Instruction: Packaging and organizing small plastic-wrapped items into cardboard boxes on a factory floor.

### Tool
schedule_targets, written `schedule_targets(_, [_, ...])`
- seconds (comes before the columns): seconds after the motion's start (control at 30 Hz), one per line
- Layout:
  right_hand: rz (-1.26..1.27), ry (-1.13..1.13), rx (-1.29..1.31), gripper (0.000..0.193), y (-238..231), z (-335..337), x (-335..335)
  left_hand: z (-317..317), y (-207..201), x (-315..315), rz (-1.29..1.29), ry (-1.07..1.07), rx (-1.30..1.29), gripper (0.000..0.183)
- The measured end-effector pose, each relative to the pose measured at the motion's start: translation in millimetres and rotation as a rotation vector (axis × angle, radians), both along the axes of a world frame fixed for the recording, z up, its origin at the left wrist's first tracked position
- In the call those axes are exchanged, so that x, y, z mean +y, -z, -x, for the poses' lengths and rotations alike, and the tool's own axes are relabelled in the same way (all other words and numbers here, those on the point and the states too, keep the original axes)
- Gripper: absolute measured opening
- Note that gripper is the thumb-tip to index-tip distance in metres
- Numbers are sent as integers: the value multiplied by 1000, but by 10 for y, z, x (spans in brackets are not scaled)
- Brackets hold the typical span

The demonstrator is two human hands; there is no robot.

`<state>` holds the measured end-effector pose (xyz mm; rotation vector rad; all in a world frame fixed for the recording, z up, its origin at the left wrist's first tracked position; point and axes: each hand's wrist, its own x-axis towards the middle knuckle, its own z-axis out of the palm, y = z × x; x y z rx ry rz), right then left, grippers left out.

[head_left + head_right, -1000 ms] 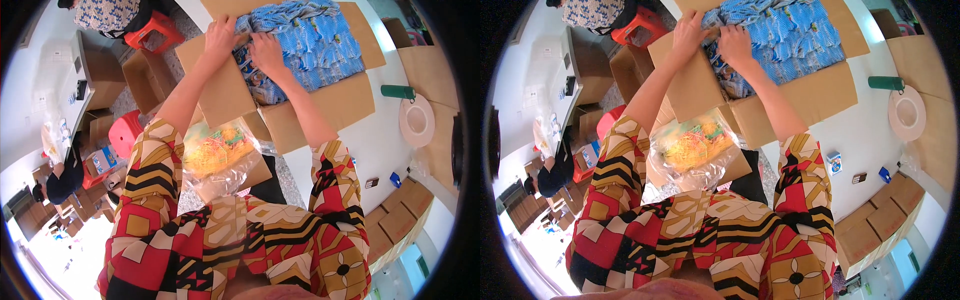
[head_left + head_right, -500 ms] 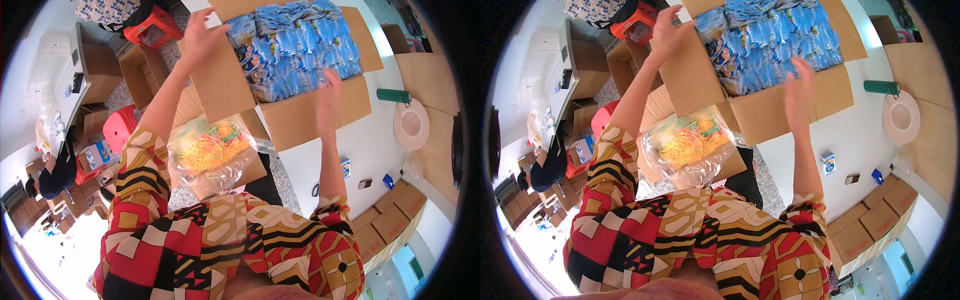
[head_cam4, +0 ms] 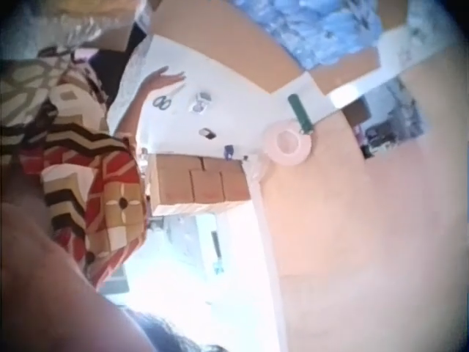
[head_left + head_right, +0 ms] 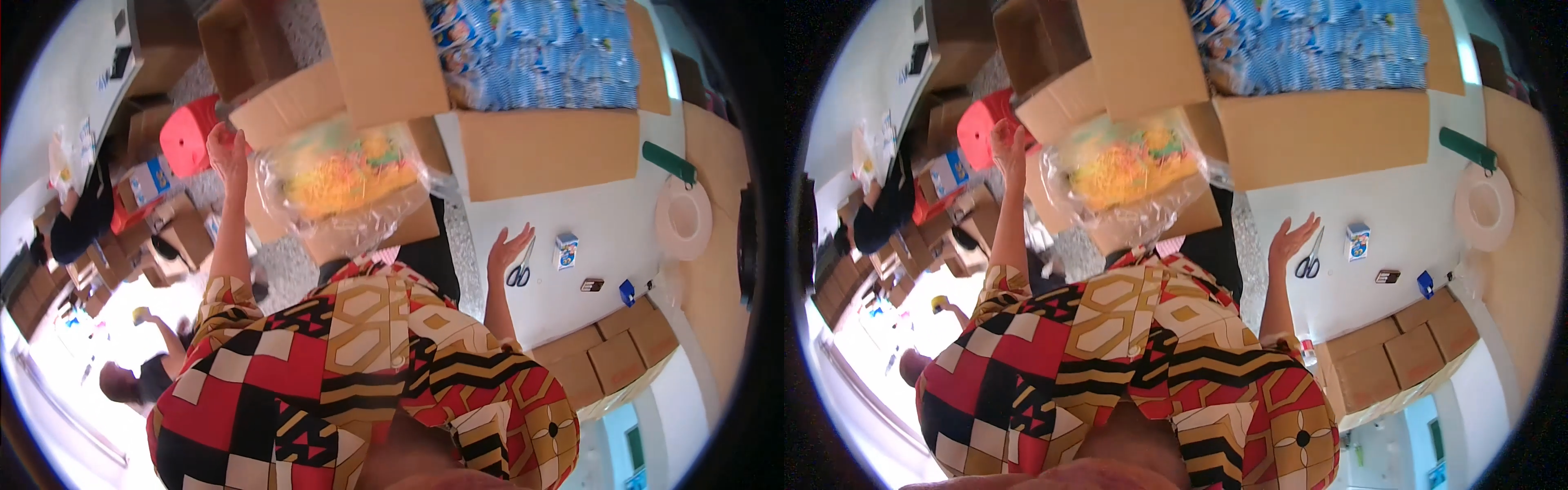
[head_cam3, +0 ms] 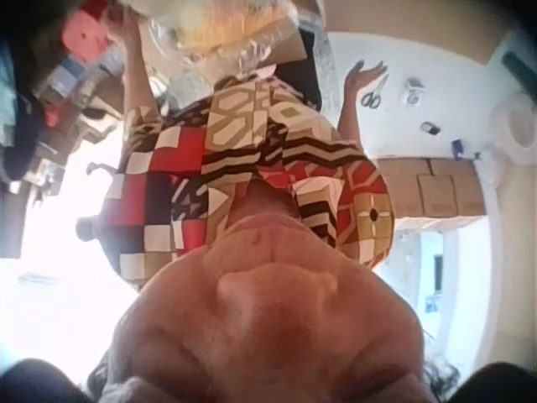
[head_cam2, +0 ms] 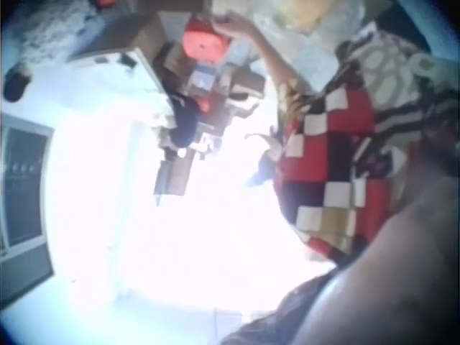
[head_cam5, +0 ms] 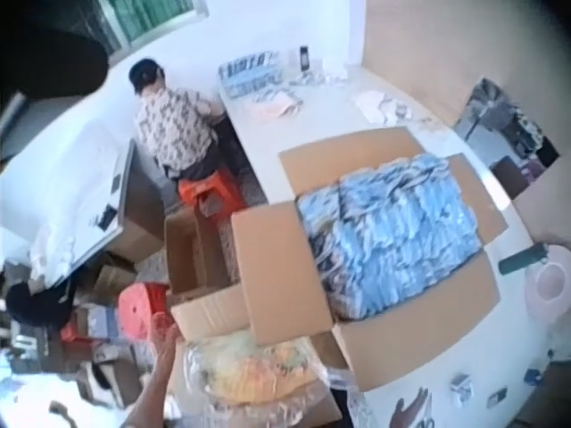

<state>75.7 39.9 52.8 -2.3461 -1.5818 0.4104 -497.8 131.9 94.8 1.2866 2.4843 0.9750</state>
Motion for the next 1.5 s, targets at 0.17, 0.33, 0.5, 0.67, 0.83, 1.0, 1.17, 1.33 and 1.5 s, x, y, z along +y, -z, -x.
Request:
schedule_targets(0.17, [220, 10, -23, 56, 317, -80, -587, 142, 257, -1036, 319, -129, 51, 56])
schedule_targets(0.33, [296, -31, -160, 58, 533, -25, -810, 256, 413, -1838, 533, -102, 63, 62])
schedule_targets(0.5, [220, -26, -289, 64, 613, -110, -911, 98, 485, -1943, 447, -161, -278, 60])
schedule_targets(0.67, [127, -51, -361, 60, 645, -357, -922, -302, 122, -1158, 257, 95, 43, 60])
schedule_targets(0.83, [102, 11, -402, 65, 674, -264, -874, -783, -87, -591, 230, 660, 231, 57])
schedule_targets(1.0, [84, 1, -444, 63, 751, -248, -887, -447, 346, -241, 345, 951, 623, 58])
schedule_targets(1.17, [48, -2, -448, 61, 797, -247, -903, -70, 427, 81, 233, 984, 781, 43])
schedule_targets(1.33, [39, 28, -515, 60, 630, -356, -939, 585, 1881, 1378, 59, 953, 632, 46])
schedule_targets(1.5, [-33, -60, -324, 59, 1043, -144, -857, 3009, 1908, 3042, 69, 868, 738, 48])
